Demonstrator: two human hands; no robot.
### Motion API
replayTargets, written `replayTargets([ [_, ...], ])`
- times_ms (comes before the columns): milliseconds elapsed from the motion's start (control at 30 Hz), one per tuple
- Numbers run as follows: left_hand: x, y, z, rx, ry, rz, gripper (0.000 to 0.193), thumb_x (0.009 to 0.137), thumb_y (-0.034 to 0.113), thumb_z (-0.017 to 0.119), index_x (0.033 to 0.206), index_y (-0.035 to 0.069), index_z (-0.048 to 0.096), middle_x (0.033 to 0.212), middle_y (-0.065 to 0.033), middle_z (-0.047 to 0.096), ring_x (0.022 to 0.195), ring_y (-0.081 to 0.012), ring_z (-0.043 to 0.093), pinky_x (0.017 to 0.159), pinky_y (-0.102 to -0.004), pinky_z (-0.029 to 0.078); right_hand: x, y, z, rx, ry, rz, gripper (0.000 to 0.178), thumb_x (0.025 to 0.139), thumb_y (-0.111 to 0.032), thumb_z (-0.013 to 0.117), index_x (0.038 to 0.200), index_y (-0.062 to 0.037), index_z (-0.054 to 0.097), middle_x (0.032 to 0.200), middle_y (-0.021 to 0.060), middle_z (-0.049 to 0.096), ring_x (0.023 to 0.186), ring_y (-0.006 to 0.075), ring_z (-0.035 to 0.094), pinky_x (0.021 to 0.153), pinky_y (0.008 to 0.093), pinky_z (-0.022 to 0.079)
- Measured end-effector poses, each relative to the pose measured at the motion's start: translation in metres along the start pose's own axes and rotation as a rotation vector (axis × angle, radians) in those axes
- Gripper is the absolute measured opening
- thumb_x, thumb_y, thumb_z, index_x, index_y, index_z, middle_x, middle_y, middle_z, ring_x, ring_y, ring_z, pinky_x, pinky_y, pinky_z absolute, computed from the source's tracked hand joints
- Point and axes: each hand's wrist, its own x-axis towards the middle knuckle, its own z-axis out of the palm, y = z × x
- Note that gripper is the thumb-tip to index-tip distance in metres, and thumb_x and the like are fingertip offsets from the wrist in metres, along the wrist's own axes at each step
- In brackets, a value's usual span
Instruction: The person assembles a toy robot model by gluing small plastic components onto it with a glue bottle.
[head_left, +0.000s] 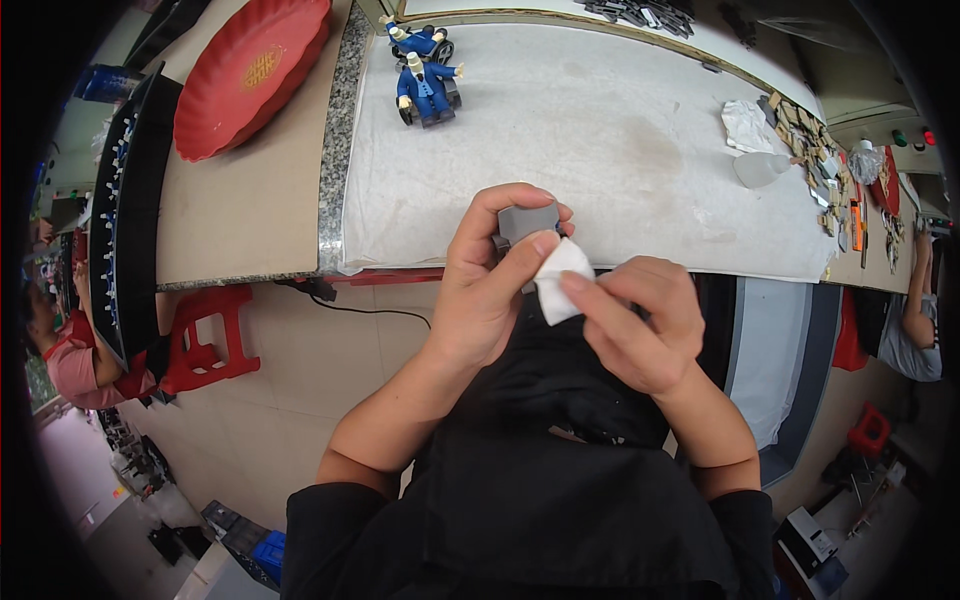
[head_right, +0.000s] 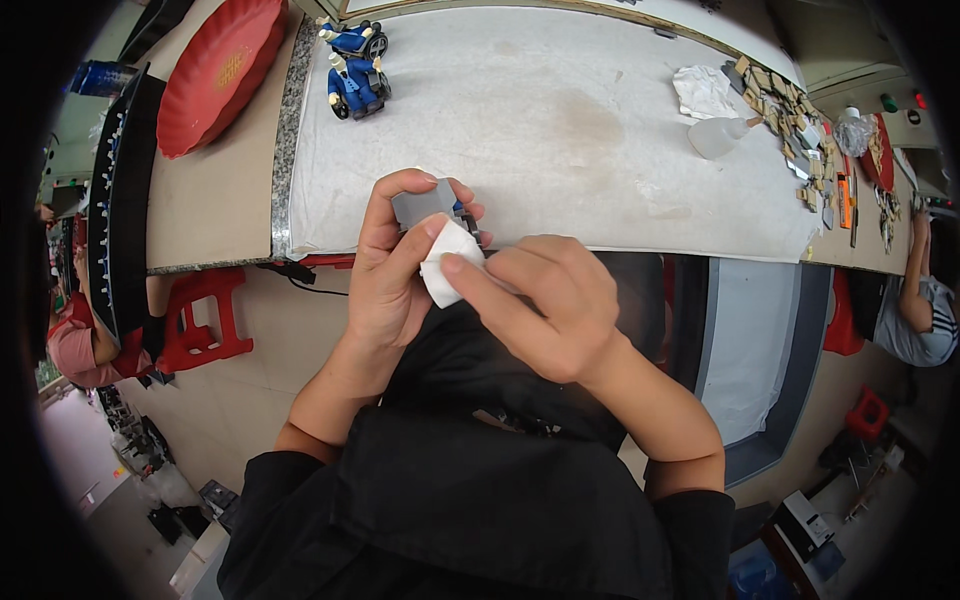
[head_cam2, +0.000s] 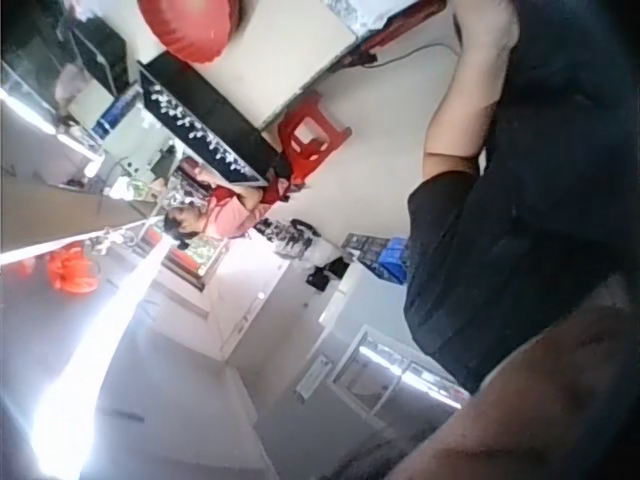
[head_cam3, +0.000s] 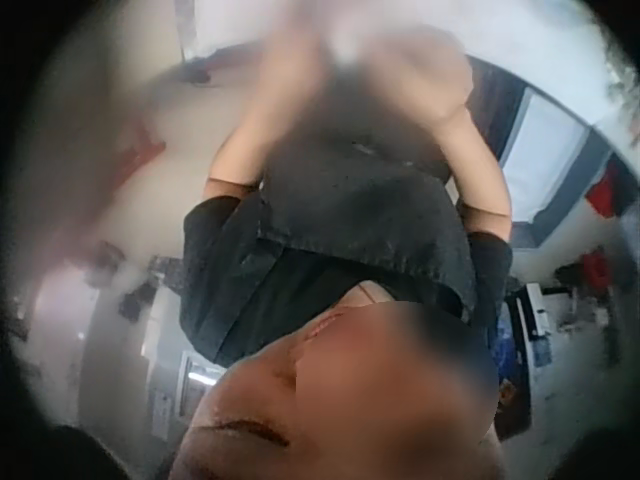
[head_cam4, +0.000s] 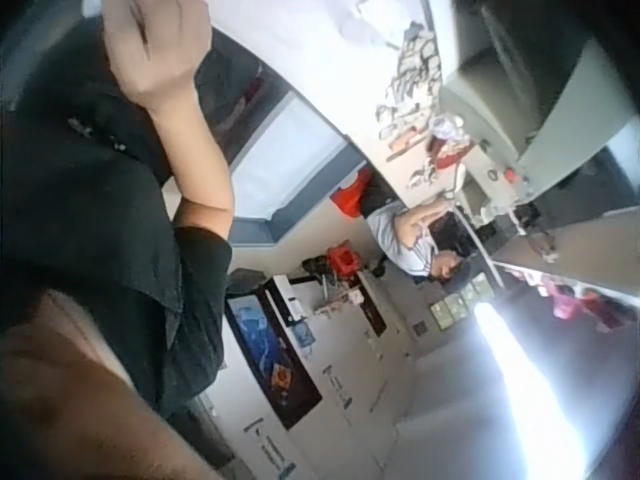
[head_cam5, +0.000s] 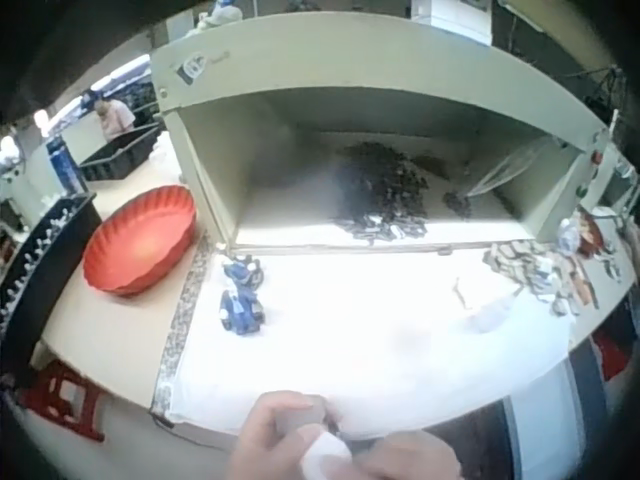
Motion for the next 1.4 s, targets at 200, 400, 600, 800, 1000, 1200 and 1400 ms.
replayTargets([
  [200,-0.003,-0.003,0.0,0.233,0.096,0.097,0.027,0.087,0.005,0.054,0.113,0.01,0.045,0.106,-0.0102,0.052,0.098,-0.0181,0.054,0.083,-0.0365,0.05,-0.001,-0.005,0.0,-0.026,-0.086,-0.065,0.038,0.054,-0.003,0.062,0.092,-0.0046,0.068,0.074,0.0049,0.053,0.063,0.0181,0.054,0.054,0.0274,0.046],
  [400,-0.002,0.009,0.001,0.205,0.084,0.148,0.028,0.087,0.007,0.055,0.113,0.01,0.045,0.107,-0.0102,0.052,0.099,-0.0186,0.054,0.084,-0.038,0.05,0.001,0.007,-0.028,0.013,0.07,0.255,0.032,0.058,0.011,0.062,0.086,-0.0033,0.063,0.078,0.011,0.059,0.064,0.0236,0.057,0.055,0.03,0.047],
  [600,-0.011,0.001,0.01,0.083,-0.047,-0.004,0.029,0.086,0.006,0.056,0.113,0.008,0.047,0.106,-0.0095,0.053,0.098,-0.0172,0.054,0.083,-0.0357,0.049,0.016,0.016,-0.052,-0.014,-0.304,0.285,0.055,0.062,-0.01,0.075,0.112,-0.0042,0.055,0.124,0.0168,0.046,0.112,0.0349,0.047,0.091,0.0393,0.04],
  [800,-0.033,-0.032,0.023,-0.09,-0.191,-0.286,0.029,0.086,0.004,0.056,0.115,0.007,0.048,0.106,-0.0075,0.054,0.095,-0.0155,0.055,0.081,-0.0315,0.049,-0.033,-0.022,-0.048,0.246,-0.327,0.442,0.077,0.055,-0.009,0.078,0.126,-0.0055,0.046,0.123,0.0142,0.048,0.106,0.0312,0.051,0.087,0.0393,0.044],
  [1000,-0.061,-0.06,0.023,0.089,-0.234,-0.335,0.045,0.085,0.004,0.057,0.125,0.011,0.037,0.104,-0.0061,0.053,0.096,-0.0126,0.053,0.077,-0.0268,0.046,-0.072,-0.062,-0.05,0.165,-0.205,0.636,0.077,0.055,-0.002,0.075,0.126,-0.0047,0.046,0.112,0.0122,0.052,0.097,0.0285,0.055,0.081,0.0364,0.046],
  [1200,-0.078,-0.062,0.019,0.471,-0.355,-0.294,0.065,0.083,-0.002,0.055,0.138,0.016,0.025,0.108,-0.007,0.05,0.094,-0.0099,0.049,0.076,-0.0234,0.043,-0.108,-0.086,-0.039,-0.043,-0.093,0.619,0.069,0.05,0.002,0.073,0.116,-0.0022,0.053,0.104,0.0107,0.052,0.092,0.0277,0.055,0.075,0.0346,0.048],
  [1400,-0.074,-0.07,0.014,0.651,-0.435,-0.194,0.053,0.084,-0.005,0.05,0.133,0.011,0.039,0.118,-0.0053,0.046,0.097,-0.0099,0.05,0.083,-0.0229,0.042,-0.111,-0.082,-0.035,-0.066,-0.147,0.599,0.067,0.051,0.001,0.073,0.114,0.0014,0.052,0.103,0.0125,0.053,0.093,0.0297,0.054,0.077,0.0361,0.048],
])
